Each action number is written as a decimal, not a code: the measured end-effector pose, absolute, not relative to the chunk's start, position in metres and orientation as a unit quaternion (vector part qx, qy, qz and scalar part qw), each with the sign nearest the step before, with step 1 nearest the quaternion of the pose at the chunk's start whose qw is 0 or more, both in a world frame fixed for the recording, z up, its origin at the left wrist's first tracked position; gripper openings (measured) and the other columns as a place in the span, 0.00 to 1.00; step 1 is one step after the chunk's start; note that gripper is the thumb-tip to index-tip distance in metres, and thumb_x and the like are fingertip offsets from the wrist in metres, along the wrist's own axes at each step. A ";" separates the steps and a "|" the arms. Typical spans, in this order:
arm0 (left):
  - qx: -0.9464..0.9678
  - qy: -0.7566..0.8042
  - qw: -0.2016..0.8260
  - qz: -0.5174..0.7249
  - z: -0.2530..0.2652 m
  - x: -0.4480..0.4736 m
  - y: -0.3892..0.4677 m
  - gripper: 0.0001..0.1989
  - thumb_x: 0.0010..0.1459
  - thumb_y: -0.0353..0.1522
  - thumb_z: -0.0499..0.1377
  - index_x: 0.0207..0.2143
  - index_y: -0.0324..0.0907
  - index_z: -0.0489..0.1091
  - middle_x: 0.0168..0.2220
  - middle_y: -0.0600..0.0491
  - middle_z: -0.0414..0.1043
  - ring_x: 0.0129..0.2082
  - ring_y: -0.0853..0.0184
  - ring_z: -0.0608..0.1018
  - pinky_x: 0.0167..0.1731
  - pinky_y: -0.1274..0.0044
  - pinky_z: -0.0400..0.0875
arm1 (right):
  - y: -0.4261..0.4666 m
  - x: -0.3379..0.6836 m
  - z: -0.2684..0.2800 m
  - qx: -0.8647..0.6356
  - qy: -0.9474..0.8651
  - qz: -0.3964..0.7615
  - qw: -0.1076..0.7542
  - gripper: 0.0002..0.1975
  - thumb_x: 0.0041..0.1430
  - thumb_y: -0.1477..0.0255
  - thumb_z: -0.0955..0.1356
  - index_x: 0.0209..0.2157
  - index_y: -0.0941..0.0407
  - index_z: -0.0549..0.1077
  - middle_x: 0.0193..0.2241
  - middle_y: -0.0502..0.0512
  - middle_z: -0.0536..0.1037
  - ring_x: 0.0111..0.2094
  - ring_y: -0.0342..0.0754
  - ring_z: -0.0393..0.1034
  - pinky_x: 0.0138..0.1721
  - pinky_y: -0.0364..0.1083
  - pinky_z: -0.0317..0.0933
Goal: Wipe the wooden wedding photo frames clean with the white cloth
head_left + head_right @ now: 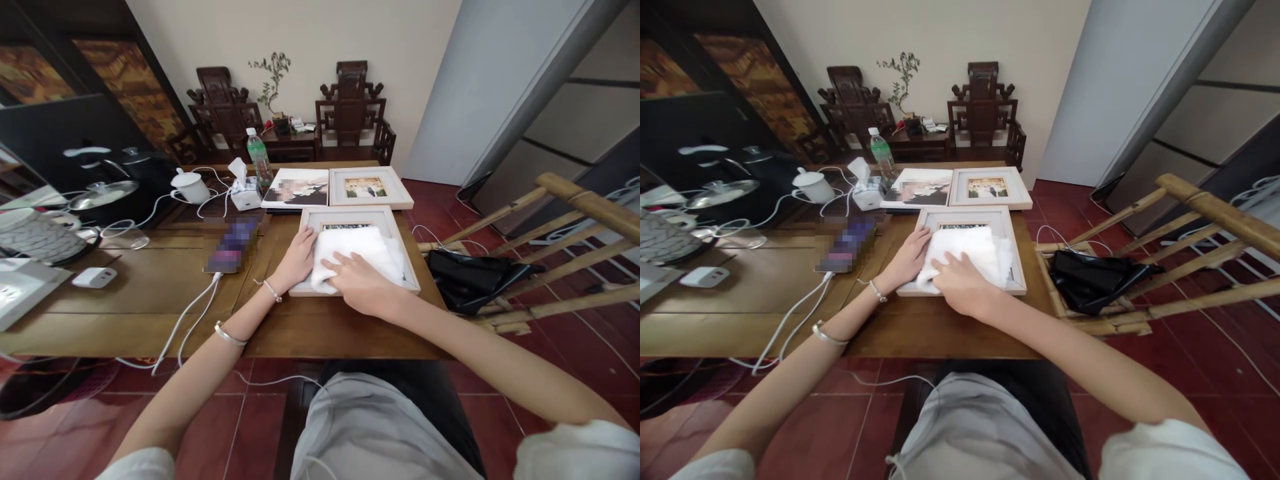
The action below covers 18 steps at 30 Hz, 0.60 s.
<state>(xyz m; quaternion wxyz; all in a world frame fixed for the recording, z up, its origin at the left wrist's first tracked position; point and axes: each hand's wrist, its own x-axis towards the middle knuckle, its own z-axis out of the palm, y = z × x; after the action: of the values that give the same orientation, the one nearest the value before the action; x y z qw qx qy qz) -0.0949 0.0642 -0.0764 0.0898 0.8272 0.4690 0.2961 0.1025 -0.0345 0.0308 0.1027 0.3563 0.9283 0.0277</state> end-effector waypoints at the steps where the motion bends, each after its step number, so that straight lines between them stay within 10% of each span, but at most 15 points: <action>1: 0.828 0.467 0.095 0.295 -0.076 -0.095 0.064 0.23 0.67 0.28 0.48 0.61 0.33 0.68 0.66 0.36 0.65 0.71 0.51 0.61 0.70 0.55 0.57 | -0.033 0.095 0.029 0.352 0.931 0.028 0.098 0.23 0.62 0.84 0.61 0.53 0.61 0.79 0.67 0.65 0.66 0.66 0.65 0.60 0.59 0.61 0.62; 18: 0.846 0.465 0.070 0.252 -0.068 -0.094 0.061 0.25 0.69 0.31 0.46 0.62 0.28 0.66 0.67 0.34 0.63 0.72 0.50 0.59 0.72 0.56 0.53 | -0.045 0.202 0.040 0.493 0.863 0.069 0.087 0.24 0.51 0.88 0.62 0.43 0.58 0.83 0.60 0.64 0.75 0.63 0.62 0.66 0.59 0.57 0.63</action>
<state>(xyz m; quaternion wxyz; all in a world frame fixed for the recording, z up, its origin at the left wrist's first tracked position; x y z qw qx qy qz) -0.0936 0.0608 -0.0682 0.0700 0.8461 0.4645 0.2520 0.2019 -0.0449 0.0400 0.0871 0.4935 0.8626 0.0689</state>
